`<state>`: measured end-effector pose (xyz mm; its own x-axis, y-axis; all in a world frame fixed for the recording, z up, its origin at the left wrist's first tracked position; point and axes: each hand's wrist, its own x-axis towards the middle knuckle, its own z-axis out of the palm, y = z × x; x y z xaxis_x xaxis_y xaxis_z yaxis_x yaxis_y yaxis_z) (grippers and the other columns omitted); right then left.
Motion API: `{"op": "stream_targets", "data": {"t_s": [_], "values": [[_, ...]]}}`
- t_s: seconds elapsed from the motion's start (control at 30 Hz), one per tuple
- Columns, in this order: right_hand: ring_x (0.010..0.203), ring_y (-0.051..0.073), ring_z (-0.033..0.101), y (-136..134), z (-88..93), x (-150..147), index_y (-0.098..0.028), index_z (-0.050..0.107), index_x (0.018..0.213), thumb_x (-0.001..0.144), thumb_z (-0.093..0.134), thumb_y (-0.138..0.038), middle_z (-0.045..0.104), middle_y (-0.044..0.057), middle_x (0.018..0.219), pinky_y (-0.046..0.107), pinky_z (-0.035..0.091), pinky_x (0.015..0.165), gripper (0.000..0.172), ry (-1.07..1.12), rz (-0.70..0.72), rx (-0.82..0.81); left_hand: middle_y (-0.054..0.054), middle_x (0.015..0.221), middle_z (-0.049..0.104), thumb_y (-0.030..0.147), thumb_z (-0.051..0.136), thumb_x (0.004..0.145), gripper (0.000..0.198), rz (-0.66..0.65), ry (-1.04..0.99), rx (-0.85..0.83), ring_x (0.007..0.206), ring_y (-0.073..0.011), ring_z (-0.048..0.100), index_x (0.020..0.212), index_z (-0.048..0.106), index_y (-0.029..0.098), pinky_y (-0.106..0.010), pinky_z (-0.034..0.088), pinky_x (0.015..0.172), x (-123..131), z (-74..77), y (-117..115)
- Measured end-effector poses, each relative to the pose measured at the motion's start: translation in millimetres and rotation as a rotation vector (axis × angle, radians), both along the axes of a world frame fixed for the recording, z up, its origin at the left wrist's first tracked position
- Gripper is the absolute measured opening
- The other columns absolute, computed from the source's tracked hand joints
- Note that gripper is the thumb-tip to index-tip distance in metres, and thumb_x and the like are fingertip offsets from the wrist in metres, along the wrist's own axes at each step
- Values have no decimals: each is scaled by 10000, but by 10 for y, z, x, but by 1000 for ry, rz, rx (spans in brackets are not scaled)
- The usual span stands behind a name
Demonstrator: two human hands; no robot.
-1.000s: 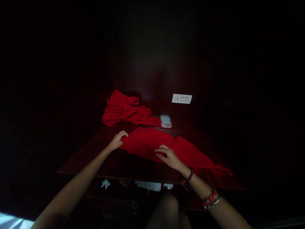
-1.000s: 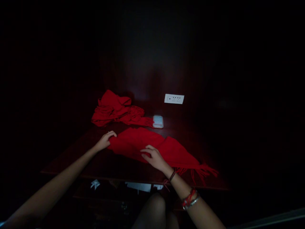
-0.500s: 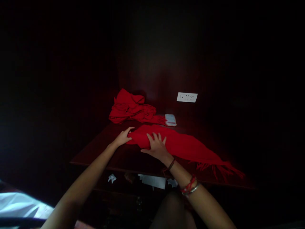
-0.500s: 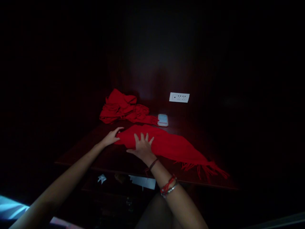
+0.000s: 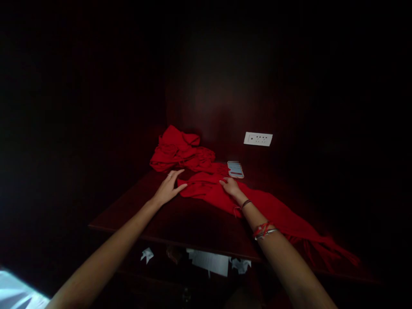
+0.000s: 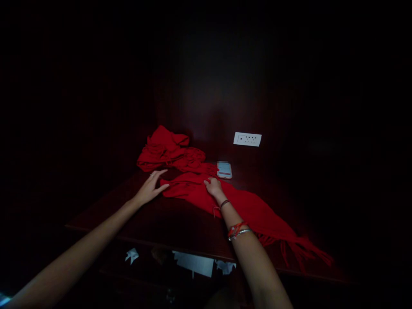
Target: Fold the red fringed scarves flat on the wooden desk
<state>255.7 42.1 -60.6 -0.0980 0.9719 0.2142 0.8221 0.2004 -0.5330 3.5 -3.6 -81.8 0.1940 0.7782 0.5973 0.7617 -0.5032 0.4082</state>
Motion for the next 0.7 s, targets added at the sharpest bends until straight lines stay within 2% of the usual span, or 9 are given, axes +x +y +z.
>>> {"op": "stream_targets", "data": {"t_s": [0.1,0.17,0.23,0.3,0.37,0.5,0.6,0.67,0.7], "values": [[684,137,555,19,-57,-11,-123,595,822,753,437,-260,623,48,759,207,402,600,220,114,20,14,-80,1012,502,416,544,659,690,89,-143,-224,955,-207,482,1231,251,167,-323,367,831,88,-100,14],[690,128,552,36,-42,3,-122,579,854,771,383,-269,619,45,793,199,407,590,259,186,10,41,-54,927,540,351,576,639,668,120,-240,-339,866,-190,528,1208,279,167,-301,409,769,159,-117,74],[696,123,554,73,33,67,-110,557,905,793,306,-271,615,55,829,196,415,582,318,245,-14,67,-17,821,549,251,583,631,586,123,-309,-349,751,-157,550,1156,337,170,-271,436,695,232,-24,137],[700,126,557,122,166,189,-104,540,942,798,269,-274,613,65,847,202,420,589,351,301,-63,117,17,731,527,181,567,630,536,84,-310,-283,628,-119,538,1125,360,174,-243,444,612,300,193,167],[721,137,559,162,332,353,-123,545,940,793,285,-290,612,67,855,215,419,618,342,320,-134,215,27,706,506,176,539,659,473,49,-218,-125,574,-99,515,1102,373,181,-232,437,582,364,487,151],[774,163,555,149,575,654,-149,577,864,771,380,-320,612,74,849,246,400,686,277,152,-159,294,-34,826,520,255,440,760,200,68,241,210,749,-149,514,939,480,176,-268,411,674,494,981,70],[772,156,560,71,557,748,-151,566,913,710,488,-388,609,67,864,243,406,690,322,90,-11,178,-78,916,515,232,385,786,273,177,438,214,798,-181,511,1048,428,167,-276,406,646,592,1091,39],[790,151,558,20,472,738,-164,535,988,625,587,-398,600,55,902,243,412,704,435,66,67,123,-104,947,504,196,374,785,358,236,497,235,826,-196,503,1140,357,155,-287,399,650,660,1045,11],[801,152,557,1,422,716,-170,520,1015,583,631,-375,597,50,913,246,413,713,490,42,82,105,-109,963,498,187,367,788,362,199,562,263,848,-198,495,1148,356,160,-294,392,670,696,995,-12]]}}
